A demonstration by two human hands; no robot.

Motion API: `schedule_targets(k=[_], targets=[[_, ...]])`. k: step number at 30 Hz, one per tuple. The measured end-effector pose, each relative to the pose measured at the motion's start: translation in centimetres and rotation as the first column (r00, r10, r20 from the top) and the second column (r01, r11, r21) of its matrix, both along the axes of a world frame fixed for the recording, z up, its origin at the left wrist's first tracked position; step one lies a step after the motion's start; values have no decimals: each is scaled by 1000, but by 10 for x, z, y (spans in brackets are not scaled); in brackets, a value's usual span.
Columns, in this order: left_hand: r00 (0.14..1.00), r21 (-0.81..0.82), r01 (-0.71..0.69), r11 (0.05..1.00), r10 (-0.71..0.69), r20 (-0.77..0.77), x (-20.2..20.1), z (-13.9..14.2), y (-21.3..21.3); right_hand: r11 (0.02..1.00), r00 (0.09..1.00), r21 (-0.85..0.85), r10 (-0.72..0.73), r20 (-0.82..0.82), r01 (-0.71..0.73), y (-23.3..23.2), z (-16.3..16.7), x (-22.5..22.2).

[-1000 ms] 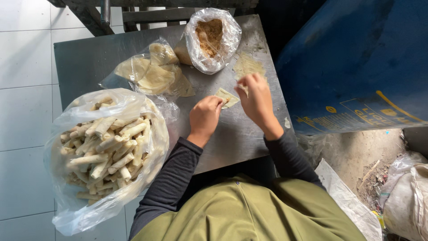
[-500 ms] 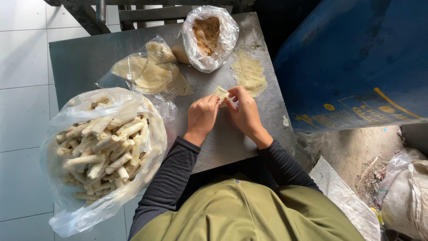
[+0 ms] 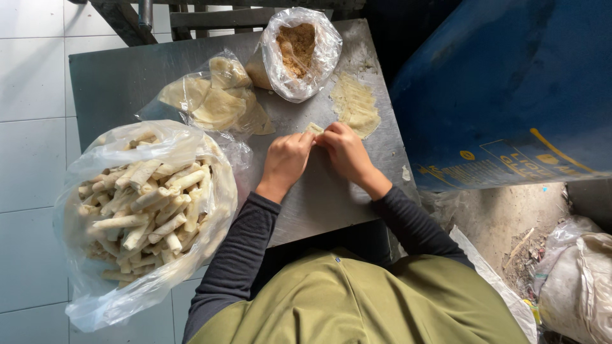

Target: The person takes thin dough wrappers from the table, spoons brown filling by hand from a plastic-lined bag, folds and rolls each wrapper into a filled roll, and places the finished rolls into a large plastic bag of completed rolls on the stainless steel table.

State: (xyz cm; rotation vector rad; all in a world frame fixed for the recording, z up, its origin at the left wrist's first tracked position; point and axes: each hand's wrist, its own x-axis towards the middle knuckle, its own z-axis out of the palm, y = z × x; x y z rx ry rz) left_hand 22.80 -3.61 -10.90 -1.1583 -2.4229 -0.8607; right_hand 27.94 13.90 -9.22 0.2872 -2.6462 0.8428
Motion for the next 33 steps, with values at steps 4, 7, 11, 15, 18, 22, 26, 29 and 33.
schedule_targets(k=[4, 7, 11, 15, 18, 22, 26, 29, 33], targets=[[959, -32, -171, 985, 174, 225, -6, 14, 11, 1000, 888, 29, -15, 460, 2, 13, 18, -43], [872, 143, -119, 983, 34, 488, -18, 24, 11, 996, 861, -20, 88, 500, -90, 19, 26, -54], [989, 92, -59, 994, 46, 137, -9, 19, 4, 975, 967, 23, 215, 135, -220, 21, 17, -30], [987, -71, -41, 997, 30, -155, 0, 16, 5, 966, 965, 124, 241, -107, -227, 18, 8, -10], [984, -3, -133, 991, 132, -119, 0, 20, 12, 982, 985, 98, 164, -53, -159, 15, 10, -20], [757, -118, -379, 918, 381, 530, -10, 28, 19, 998, 919, -34, -40, 391, 58, 14, 17, -39], [933, 118, -295, 948, 260, 248, -9, 24, 19, 1000, 1000, 7, 11, 2, -11, 14, 15, -34], [977, 117, -211, 971, 207, 48, -1, 15, 14, 999, 995, 11, 45, -94, -44, 17, 11, -20], [974, 49, -199, 979, 203, -99, 4, 18, 11, 994, 985, 99, 69, -156, -54, 16, 13, -13]])
